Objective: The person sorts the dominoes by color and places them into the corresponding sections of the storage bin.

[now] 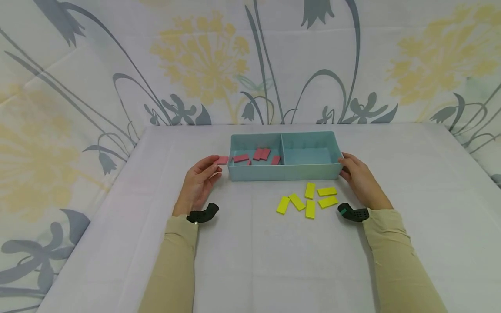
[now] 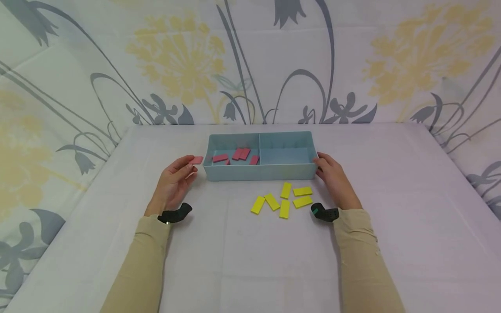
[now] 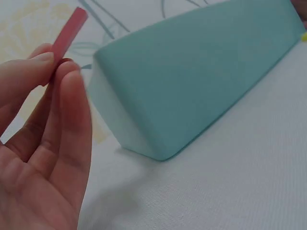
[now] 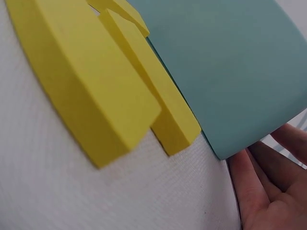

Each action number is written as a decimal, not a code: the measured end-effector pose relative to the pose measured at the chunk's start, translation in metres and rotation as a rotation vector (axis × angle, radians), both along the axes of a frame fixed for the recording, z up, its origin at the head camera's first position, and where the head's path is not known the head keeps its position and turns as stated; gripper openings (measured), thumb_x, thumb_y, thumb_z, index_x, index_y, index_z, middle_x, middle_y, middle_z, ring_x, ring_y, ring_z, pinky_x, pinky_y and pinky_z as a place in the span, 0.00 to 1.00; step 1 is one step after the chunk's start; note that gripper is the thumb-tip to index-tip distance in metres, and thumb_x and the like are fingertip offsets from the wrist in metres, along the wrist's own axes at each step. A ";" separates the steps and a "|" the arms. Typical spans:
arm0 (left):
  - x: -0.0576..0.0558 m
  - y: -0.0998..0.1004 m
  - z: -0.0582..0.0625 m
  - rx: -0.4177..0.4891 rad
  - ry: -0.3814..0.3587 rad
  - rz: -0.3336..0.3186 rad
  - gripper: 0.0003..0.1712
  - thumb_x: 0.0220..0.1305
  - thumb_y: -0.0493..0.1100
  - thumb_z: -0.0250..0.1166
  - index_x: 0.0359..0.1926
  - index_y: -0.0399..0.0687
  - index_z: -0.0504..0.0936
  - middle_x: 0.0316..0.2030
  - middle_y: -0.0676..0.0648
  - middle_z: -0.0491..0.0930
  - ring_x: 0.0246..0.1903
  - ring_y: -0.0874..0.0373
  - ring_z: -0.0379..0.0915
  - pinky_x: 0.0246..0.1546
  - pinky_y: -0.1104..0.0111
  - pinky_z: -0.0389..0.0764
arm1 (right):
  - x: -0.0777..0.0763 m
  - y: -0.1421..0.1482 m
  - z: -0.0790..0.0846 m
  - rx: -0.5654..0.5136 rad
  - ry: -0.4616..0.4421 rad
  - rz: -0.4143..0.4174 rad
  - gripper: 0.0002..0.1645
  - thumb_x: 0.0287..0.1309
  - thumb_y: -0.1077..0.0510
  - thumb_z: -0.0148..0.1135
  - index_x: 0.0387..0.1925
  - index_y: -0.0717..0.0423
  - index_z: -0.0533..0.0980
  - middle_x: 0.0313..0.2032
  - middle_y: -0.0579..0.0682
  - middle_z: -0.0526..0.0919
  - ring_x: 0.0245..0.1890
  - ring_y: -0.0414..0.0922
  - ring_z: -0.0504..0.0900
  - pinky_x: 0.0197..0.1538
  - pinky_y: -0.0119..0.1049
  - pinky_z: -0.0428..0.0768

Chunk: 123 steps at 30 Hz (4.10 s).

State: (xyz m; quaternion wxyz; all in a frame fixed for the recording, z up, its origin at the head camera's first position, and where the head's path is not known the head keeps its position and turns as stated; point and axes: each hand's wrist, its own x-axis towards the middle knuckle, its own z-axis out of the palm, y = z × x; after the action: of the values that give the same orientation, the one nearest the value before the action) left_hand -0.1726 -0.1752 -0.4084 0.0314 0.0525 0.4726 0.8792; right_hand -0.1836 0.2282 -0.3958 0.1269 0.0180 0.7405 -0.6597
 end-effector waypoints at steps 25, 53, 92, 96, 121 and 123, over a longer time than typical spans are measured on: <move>0.000 0.027 0.026 -0.764 0.120 0.163 0.15 0.58 0.50 0.60 0.45 0.52 0.79 0.38 0.42 0.76 0.35 0.39 0.66 0.25 0.65 0.69 | 0.001 0.000 0.001 -0.002 -0.001 0.002 0.43 0.63 0.40 0.40 0.68 0.57 0.39 0.68 0.52 0.39 0.64 0.44 0.50 0.62 0.36 0.55; -0.004 0.065 0.049 -1.152 0.297 0.152 0.11 0.60 0.48 0.58 0.43 0.58 0.80 0.36 0.58 0.77 0.34 0.62 0.71 0.33 0.68 0.73 | 0.003 0.002 0.000 -0.025 0.019 0.006 0.43 0.63 0.40 0.41 0.68 0.58 0.39 0.68 0.55 0.38 0.65 0.47 0.49 0.62 0.37 0.54; -0.033 0.106 0.059 -1.848 0.227 -0.060 0.20 0.63 0.41 0.46 0.51 0.59 0.77 0.46 0.54 0.77 0.38 0.59 0.71 0.32 0.65 0.74 | 0.000 0.002 -0.002 -0.023 0.006 -0.006 0.43 0.62 0.39 0.42 0.68 0.57 0.42 0.68 0.53 0.42 0.64 0.44 0.51 0.61 0.35 0.56; -0.033 0.107 0.059 -1.843 0.215 -0.061 0.20 0.62 0.42 0.46 0.52 0.59 0.77 0.44 0.54 0.78 0.34 0.59 0.71 0.31 0.64 0.73 | 0.000 0.002 -0.002 -0.029 0.009 -0.004 0.43 0.62 0.39 0.42 0.68 0.57 0.41 0.68 0.53 0.42 0.64 0.44 0.51 0.61 0.35 0.56; -0.036 0.107 0.052 -1.962 0.258 -0.087 0.20 0.63 0.48 0.40 0.46 0.58 0.76 0.19 0.53 0.71 0.26 0.57 0.69 0.26 0.62 0.71 | 0.000 0.002 -0.002 -0.046 0.002 -0.009 0.43 0.62 0.41 0.43 0.68 0.57 0.41 0.68 0.52 0.41 0.64 0.44 0.51 0.61 0.35 0.56; -0.036 0.107 0.051 -1.969 0.262 -0.073 0.21 0.63 0.48 0.39 0.48 0.59 0.76 0.20 0.53 0.71 0.27 0.58 0.69 0.27 0.62 0.72 | 0.000 0.002 -0.002 -0.041 0.003 -0.009 0.42 0.62 0.41 0.42 0.68 0.57 0.41 0.68 0.52 0.41 0.64 0.44 0.51 0.61 0.35 0.56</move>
State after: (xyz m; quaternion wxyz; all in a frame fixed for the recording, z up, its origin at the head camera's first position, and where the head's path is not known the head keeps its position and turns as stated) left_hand -0.2089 -0.0681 -0.3571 0.0358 0.1143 0.9895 0.0804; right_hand -0.1839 0.2299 -0.3981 0.1234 0.0178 0.7269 -0.6754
